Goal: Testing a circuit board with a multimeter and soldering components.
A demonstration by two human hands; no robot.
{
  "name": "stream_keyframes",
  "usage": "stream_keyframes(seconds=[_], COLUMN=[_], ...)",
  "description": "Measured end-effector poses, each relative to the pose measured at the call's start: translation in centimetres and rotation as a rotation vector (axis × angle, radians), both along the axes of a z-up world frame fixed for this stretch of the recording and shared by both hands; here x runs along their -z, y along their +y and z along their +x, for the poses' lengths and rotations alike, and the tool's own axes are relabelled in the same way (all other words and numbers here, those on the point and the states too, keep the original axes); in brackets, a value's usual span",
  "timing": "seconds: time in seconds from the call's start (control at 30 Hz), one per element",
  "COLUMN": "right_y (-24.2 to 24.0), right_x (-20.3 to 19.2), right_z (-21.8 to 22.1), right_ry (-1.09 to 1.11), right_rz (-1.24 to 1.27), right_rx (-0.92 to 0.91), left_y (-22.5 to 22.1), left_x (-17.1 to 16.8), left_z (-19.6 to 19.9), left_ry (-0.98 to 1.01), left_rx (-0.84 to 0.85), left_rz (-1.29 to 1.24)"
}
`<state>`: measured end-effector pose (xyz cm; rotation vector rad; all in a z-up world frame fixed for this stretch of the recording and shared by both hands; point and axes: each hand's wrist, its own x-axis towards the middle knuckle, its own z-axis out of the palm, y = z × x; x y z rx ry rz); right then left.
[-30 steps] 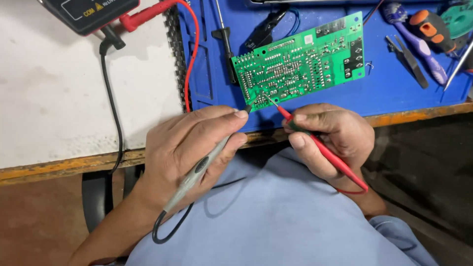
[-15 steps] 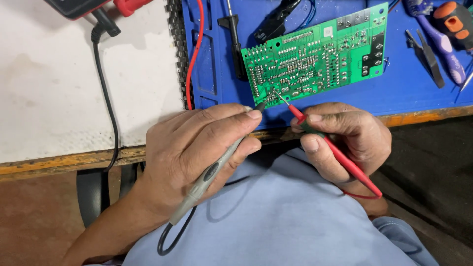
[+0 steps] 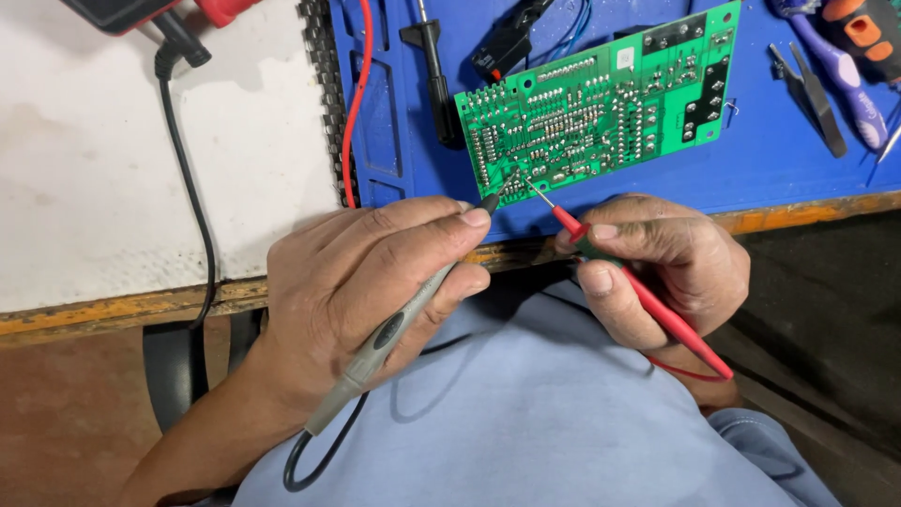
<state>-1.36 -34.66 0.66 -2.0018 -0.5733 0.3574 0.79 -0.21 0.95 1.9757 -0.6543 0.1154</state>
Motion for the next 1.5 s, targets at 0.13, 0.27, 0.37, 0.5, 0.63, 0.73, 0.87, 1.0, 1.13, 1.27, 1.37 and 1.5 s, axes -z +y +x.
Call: stream_keyframes(seconds=[0.13, 0.27, 0.37, 0.5, 0.63, 0.73, 0.87, 1.0, 1.13, 1.27, 1.37, 1.5], right_y=[-0.1, -0.2, 0.3, 0.0, 0.8, 2.9, 2.8, 2.5, 3.6, 3.7, 3.7, 3.2], right_x=[0.2, 0.5, 0.1, 0.2, 0.1, -0.4, -0.6, -0.5, 1.3, 2.6, 2.6, 3.0], right_z=[-0.2, 0.3, 0.8, 0.6, -0.2, -1.2, -0.2, 0.7, 2.0, 3.0, 2.8, 2.7], right_ry=[0.038, 0.059, 0.065, 0.048, 0.026, -0.073, -0.235, -0.425, -0.554, -0.666, -0.635, -0.6], right_rz=[-0.054, -0.078, -0.092, -0.1, -0.029, 0.222, 0.262, 0.144, 0.278, 0.437, 0.46, 0.464], right_rx=[0.047, 0.006, -0.017, -0.011, -0.004, 0.259, 0.373, 0.457, 0.652, 0.691, 0.698, 0.664], left_y=[0.0, -0.1, -0.1, -0.2, -0.2, -0.4, -0.7, -0.7, -0.6, -0.8, -0.7, -0.4], left_x=[-0.2, -0.1, -0.1, -0.3, -0.8, -1.3, -1.2, -0.9, -0.9, -0.8, -0.1, 0.2], left_z=[0.1, 0.1, 0.2, 0.3, 0.5, 0.8, 1.0, 0.7, 0.9, 1.1, 0.9, 0.8], left_ry=[0.015, 0.015, 0.027, 0.047, 0.035, 0.027, 0.056, 0.061, 0.064, 0.048, 0.021, 0.023], left_rx=[0.011, -0.016, -0.025, -0.03, -0.027, -0.014, -0.037, -0.048, -0.043, -0.043, -0.049, -0.037], left_rz=[0.013, 0.04, 0.055, 0.063, 0.048, 0.006, 0.036, 0.046, 0.051, 0.045, 0.034, 0.048])
